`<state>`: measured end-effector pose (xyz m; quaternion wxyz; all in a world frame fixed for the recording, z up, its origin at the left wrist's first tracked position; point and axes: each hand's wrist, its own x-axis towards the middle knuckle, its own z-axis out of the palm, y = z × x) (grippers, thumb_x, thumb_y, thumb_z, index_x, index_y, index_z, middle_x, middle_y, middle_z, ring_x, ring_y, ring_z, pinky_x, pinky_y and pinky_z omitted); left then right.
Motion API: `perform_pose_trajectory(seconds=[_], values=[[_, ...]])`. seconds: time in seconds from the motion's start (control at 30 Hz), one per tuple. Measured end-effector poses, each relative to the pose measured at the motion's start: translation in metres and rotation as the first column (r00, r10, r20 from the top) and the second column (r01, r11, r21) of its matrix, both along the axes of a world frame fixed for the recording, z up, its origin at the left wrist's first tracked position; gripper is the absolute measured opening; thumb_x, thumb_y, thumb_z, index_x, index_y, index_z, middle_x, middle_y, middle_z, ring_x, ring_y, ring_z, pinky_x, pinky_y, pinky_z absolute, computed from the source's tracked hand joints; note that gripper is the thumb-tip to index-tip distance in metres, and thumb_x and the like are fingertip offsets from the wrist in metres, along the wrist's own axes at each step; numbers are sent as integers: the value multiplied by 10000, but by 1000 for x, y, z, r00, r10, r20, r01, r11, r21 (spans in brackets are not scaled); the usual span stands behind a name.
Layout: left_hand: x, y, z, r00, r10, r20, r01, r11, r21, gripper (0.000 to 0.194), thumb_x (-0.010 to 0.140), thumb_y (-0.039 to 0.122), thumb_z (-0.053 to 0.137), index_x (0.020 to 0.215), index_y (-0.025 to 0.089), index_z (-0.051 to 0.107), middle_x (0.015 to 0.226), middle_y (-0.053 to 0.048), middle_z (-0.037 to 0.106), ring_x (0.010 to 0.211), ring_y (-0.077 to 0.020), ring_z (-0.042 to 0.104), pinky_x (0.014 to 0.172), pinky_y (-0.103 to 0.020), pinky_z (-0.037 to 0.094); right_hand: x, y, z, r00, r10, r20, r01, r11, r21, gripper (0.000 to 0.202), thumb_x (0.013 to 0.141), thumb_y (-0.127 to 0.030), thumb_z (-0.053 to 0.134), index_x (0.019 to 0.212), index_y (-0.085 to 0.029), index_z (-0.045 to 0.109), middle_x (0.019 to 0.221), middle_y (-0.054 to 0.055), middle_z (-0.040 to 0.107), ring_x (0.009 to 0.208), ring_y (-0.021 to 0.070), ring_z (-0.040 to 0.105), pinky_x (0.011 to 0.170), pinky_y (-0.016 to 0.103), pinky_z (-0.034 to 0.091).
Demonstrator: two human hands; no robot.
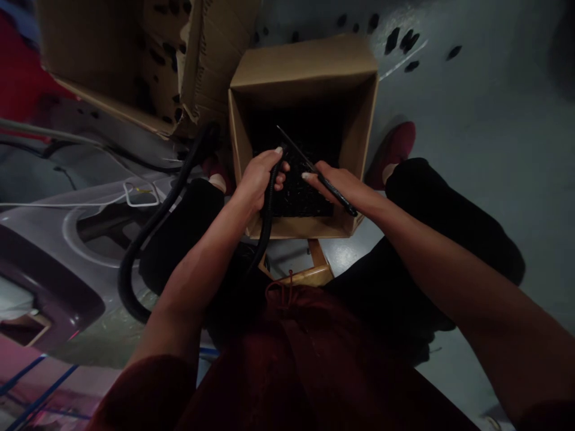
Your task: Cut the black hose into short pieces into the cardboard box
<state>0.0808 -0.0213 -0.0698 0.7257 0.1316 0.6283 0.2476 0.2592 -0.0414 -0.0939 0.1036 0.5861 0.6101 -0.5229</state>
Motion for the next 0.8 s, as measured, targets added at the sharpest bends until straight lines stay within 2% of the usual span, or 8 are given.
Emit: perform_pose_trajectory(seconds=[0.2, 0.37, 0.47, 0.6, 0.73, 0.8], values=[[9, 5, 29, 995, -21, 97, 16, 999, 44, 56, 878, 202, 568, 880, 146, 564, 668, 47, 555, 431, -11, 440, 395, -127, 326, 2, 5, 2, 951, -256, -174, 226, 959, -173, 459, 934, -655, 404, 918, -214, 529, 683, 25, 634, 477, 147, 560, 480, 270, 447], [15, 12, 49, 981, -77, 178, 63, 995, 83, 77, 950, 167, 462, 962, 142, 534, 697, 39, 572, 463, -16, 482, 433, -122, 363, 2, 6, 4, 889, -379, -257, 315, 913, -257, 524, 901, -717, 405, 885, -211, 543, 553, -5, 588, 405, 138, 537, 387, 247, 419], [15, 19, 55, 969, -64, 237, 41, 994, 101, 108, 995, 188, 392, 974, 162, 495, 655, 51, 539, 425, -16, 445, 402, -117, 311, 3, 6, 2, 846, -429, -317, 362, 898, -248, 542, 892, -728, 410, 887, -204, 550, 548, -10, 580, 390, 124, 523, 377, 237, 410], [16, 21, 58, 957, -72, 279, 36, 991, 130, 133, 992, 170, 380, 960, 151, 508, 625, 58, 494, 386, 0, 383, 372, -110, 219, 6, 10, 4, 769, -468, -436, 420, 883, -208, 538, 877, -732, 441, 966, -211, 543, 621, -10, 607, 456, 124, 558, 421, 235, 434], [24, 19, 51, 975, -53, 216, 29, 993, 114, 130, 958, 136, 402, 978, 140, 530, 628, 52, 508, 389, -11, 395, 369, -135, 244, 7, 19, 19, 741, -505, -442, 478, 860, -181, 505, 877, -701, 481, 1081, -242, 530, 842, 30, 688, 693, 175, 669, 572, 286, 521], [29, 17, 44, 984, -54, 169, 43, 997, 65, 199, 926, 132, 434, 1097, 152, 535, 618, 59, 516, 389, -22, 404, 373, -143, 263, 7, 23, 26, 704, -564, -432, 543, 819, -184, 413, 886, -633, 524, 1082, -269, 520, 946, 46, 698, 822, 212, 686, 654, 337, 545]])
